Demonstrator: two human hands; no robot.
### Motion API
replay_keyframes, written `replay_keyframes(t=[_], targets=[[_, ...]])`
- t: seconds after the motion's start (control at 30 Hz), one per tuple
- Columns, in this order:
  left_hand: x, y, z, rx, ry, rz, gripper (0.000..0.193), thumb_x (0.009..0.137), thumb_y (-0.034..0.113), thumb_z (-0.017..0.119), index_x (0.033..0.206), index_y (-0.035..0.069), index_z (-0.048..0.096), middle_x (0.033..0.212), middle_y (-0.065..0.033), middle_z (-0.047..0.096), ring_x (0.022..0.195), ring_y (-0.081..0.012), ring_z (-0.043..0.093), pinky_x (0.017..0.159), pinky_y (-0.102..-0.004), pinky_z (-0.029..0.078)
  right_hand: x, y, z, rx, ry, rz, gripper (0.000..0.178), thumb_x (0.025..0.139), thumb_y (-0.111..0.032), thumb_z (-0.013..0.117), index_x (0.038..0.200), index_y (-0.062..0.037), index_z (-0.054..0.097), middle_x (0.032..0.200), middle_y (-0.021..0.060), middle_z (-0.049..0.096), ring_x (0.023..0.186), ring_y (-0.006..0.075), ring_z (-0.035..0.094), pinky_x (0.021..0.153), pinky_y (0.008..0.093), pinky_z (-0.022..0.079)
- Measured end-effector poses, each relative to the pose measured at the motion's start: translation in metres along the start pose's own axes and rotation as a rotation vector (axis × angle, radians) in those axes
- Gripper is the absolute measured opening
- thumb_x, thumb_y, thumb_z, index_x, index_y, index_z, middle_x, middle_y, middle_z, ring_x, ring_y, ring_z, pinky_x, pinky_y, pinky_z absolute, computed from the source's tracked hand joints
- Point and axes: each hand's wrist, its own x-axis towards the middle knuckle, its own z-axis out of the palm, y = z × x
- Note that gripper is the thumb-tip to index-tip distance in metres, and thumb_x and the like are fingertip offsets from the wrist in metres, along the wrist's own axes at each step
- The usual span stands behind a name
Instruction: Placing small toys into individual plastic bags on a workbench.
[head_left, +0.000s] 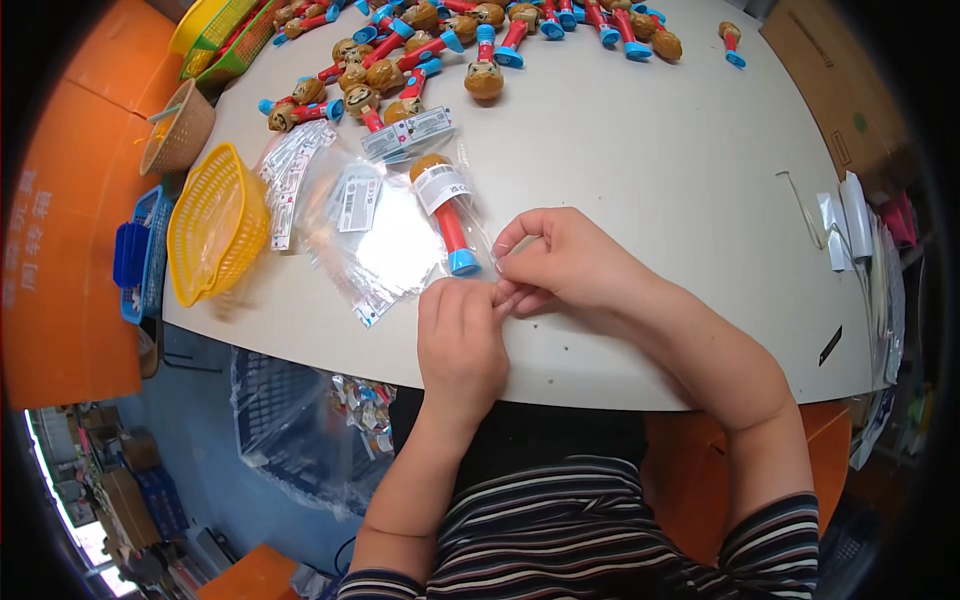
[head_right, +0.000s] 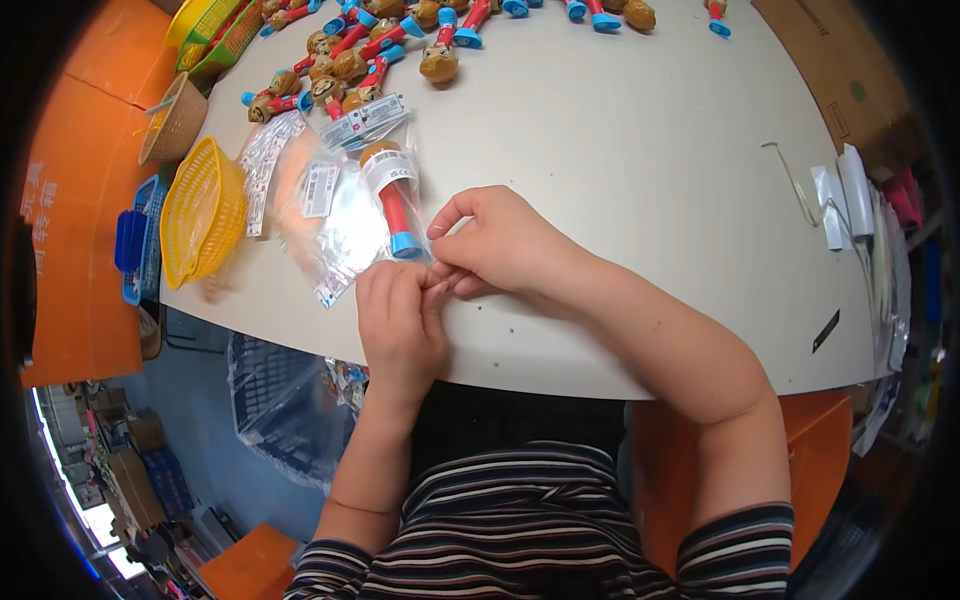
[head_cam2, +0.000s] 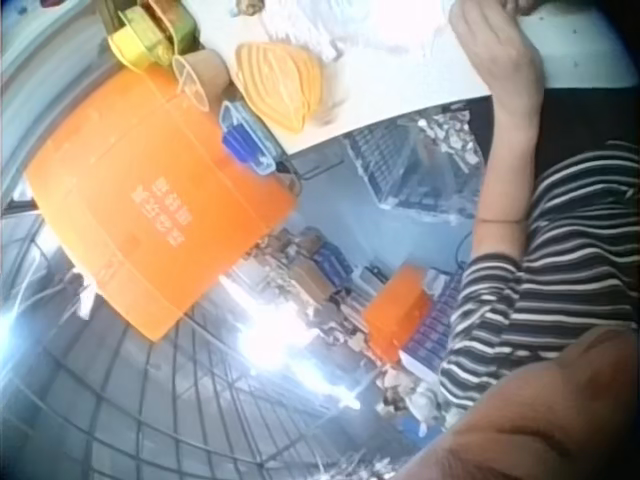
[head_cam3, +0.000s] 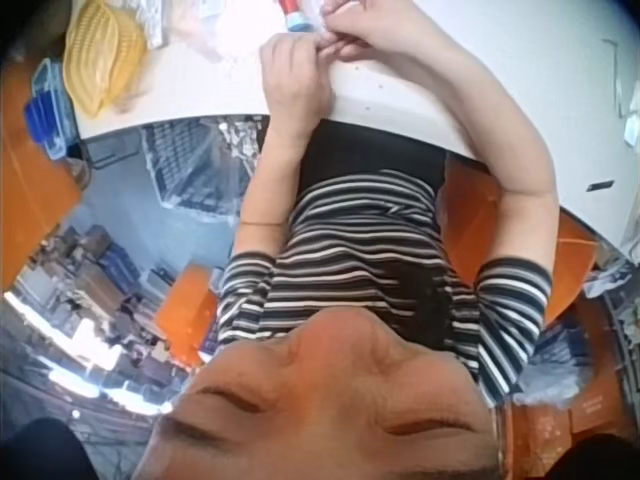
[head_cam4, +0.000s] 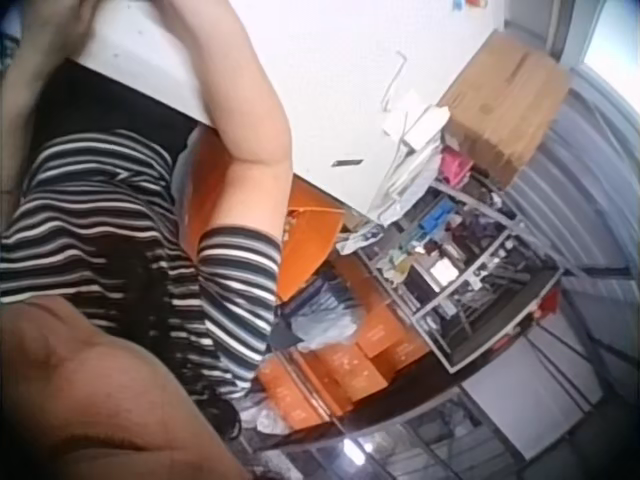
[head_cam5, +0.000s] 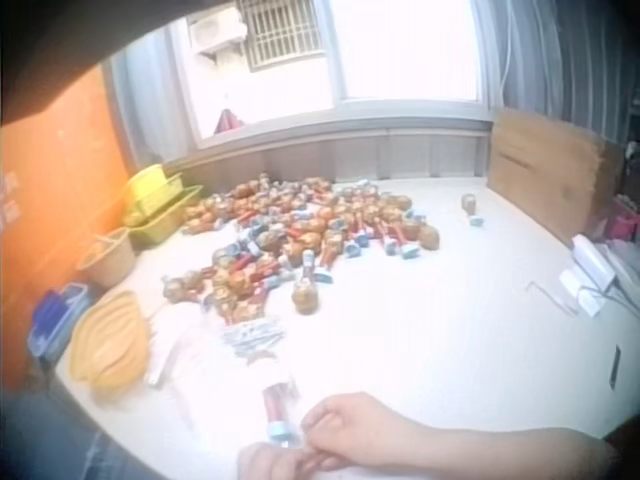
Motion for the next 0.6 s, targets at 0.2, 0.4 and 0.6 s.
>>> replay_keyframes(t=[0.2, 0.4, 0.6], targets=[[-0.004, -0.009, -0.013, -0.295, -0.049, -0.18, 0.01, 0.088, 0.0, 0.064, 0.091, 0.003, 0.055, 0.09, -0.0112, 0.056, 0.087, -0.0261, 0.056, 0.08, -0.0308, 0.045, 0.005, 0.005, -0.003, -0.093, 0.011, -0.096, 0.019, 0.091, -0.005, 0.061, 0.106, 0.0035, 0.054, 0.083, 0.0142, 0.071, 0.074, 0.0163, 0.071, 0.067, 0.026, 0.059], [-0.009, -0.064, -0.071, -1.309, 0.271, -0.708, 0.008, 0.104, 0.015, 0.053, 0.103, 0.006, 0.053, 0.099, -0.0028, 0.054, 0.092, -0.0139, 0.054, 0.085, -0.0301, 0.046, 0.008, 0.001, -0.01, -0.05, 0.045, -0.162, 0.011, 0.09, -0.001, 0.059, 0.1, 0.0022, 0.056, 0.074, 0.0102, 0.067, 0.068, 0.014, 0.064, 0.062, 0.026, 0.052], [0.058, -0.173, -0.155, -0.566, 0.603, -0.592, 0.017, 0.103, 0.018, 0.056, 0.104, 0.003, 0.063, 0.095, -0.0011, 0.061, 0.087, -0.013, 0.058, 0.08, -0.0268, 0.047, -0.002, 0.0, -0.001, -0.173, 0.089, -0.191, 0.015, 0.091, -0.002, 0.059, 0.105, 0.0022, 0.057, 0.074, 0.0089, 0.067, 0.066, 0.0117, 0.063, 0.062, 0.0255, 0.051]])
